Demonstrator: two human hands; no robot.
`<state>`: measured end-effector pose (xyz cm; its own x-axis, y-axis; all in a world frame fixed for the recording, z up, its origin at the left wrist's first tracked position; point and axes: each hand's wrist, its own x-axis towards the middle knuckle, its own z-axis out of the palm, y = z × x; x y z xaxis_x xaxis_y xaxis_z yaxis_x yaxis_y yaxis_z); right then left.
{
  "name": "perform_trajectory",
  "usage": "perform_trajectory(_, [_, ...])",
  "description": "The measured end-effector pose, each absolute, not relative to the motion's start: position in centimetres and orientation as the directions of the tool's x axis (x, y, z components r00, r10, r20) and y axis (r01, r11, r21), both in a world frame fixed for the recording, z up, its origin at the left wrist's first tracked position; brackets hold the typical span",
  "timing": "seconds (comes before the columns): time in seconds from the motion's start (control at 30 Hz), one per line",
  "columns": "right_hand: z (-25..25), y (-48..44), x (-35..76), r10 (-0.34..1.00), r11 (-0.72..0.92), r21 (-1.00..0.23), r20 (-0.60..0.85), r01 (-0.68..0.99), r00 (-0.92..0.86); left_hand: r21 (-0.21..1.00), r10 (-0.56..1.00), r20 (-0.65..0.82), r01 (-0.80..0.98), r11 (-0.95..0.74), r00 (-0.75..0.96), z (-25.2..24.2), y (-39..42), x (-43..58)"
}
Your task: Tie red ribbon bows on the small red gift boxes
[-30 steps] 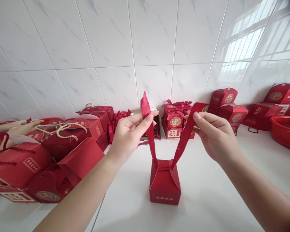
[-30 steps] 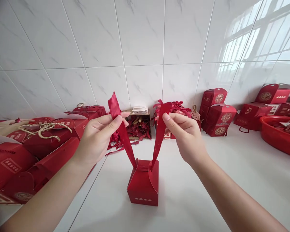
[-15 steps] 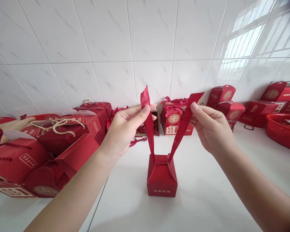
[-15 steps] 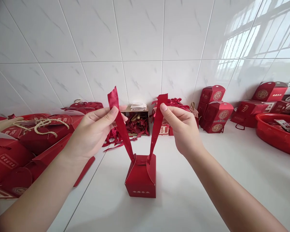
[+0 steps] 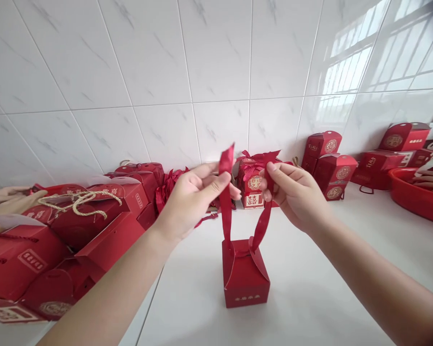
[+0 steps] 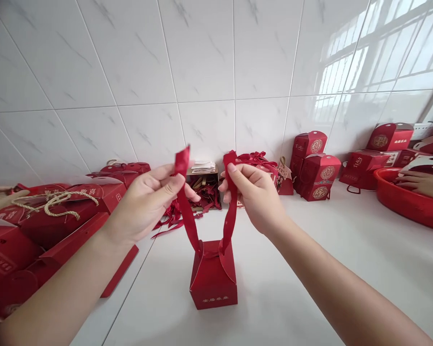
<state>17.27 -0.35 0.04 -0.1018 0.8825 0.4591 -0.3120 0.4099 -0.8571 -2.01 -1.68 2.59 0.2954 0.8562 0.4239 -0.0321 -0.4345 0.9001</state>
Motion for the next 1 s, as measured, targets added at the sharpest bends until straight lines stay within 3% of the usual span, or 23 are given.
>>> perform_trajectory(0.13, [0.1, -0.6, 16.8, 0.9, 0.395, -0.902, 0.418, -0.173, -0.123, 0.915, 0.846, 0.345, 0.056, -0.4, 0.407, 2.7, -2.1, -0.9])
perform_trajectory(0.23, [0.2, -0.9, 16.5, 0.895, 0.358, -0.919, 0.388, -0.163, -0.22, 0.915, 0.831, 0.329, 0.064, -0.397, 0.448, 2.4, -2.1, -0.4])
perform_trajectory(0.43, [-1.0, -1.2, 16.7, 0.793, 0.43, -0.868, 0.495, -0.249, -0.356, 0.908, 0.839, 0.296, 0.136, -0.395, 0.457, 1.9, -1.6, -0.5])
perform_trajectory(0.6, [-1.7, -1.2, 16.6, 0.769, 0.515, -0.844, 0.533, -0.152, -0.353, 0.912, 0.847, 0.271, 0.16, -0.379, 0.457, 1.7, -1.4, -0.7])
perform_trajectory(0.73, [-2.3, -0.7, 16.9, 0.723, 0.618, -0.783, 0.603, -0.076, -0.337, 0.965, 0.844, 0.183, 0.073, -0.252, 0.504, 1.0, -1.1, -1.3])
perform_trajectory(0.83, [-3.2, 0.2, 17.7, 0.575, 0.794, -0.607, 0.724, 0.044, -0.381, 0.985, 0.868, 0.141, 0.022, -0.172, 0.476, 0.4, -0.8, -1.9])
perform_trajectory(0.9, [-3.9, 0.8, 18.4, 0.401, 0.916, -0.368, 0.809, 0.162, -0.43, 0.992, 0.884, 0.119, -0.016, -0.125, 0.452, 0.2, -0.8, -2.2])
perform_trajectory(1.0, [-4.6, 1.3, 19.0, 0.188, 0.957, -0.048, 0.851, 0.285, -0.49, 0.994, 0.894, 0.088, -0.102, -0.048, 0.439, 0.2, -1.1, -2.4])
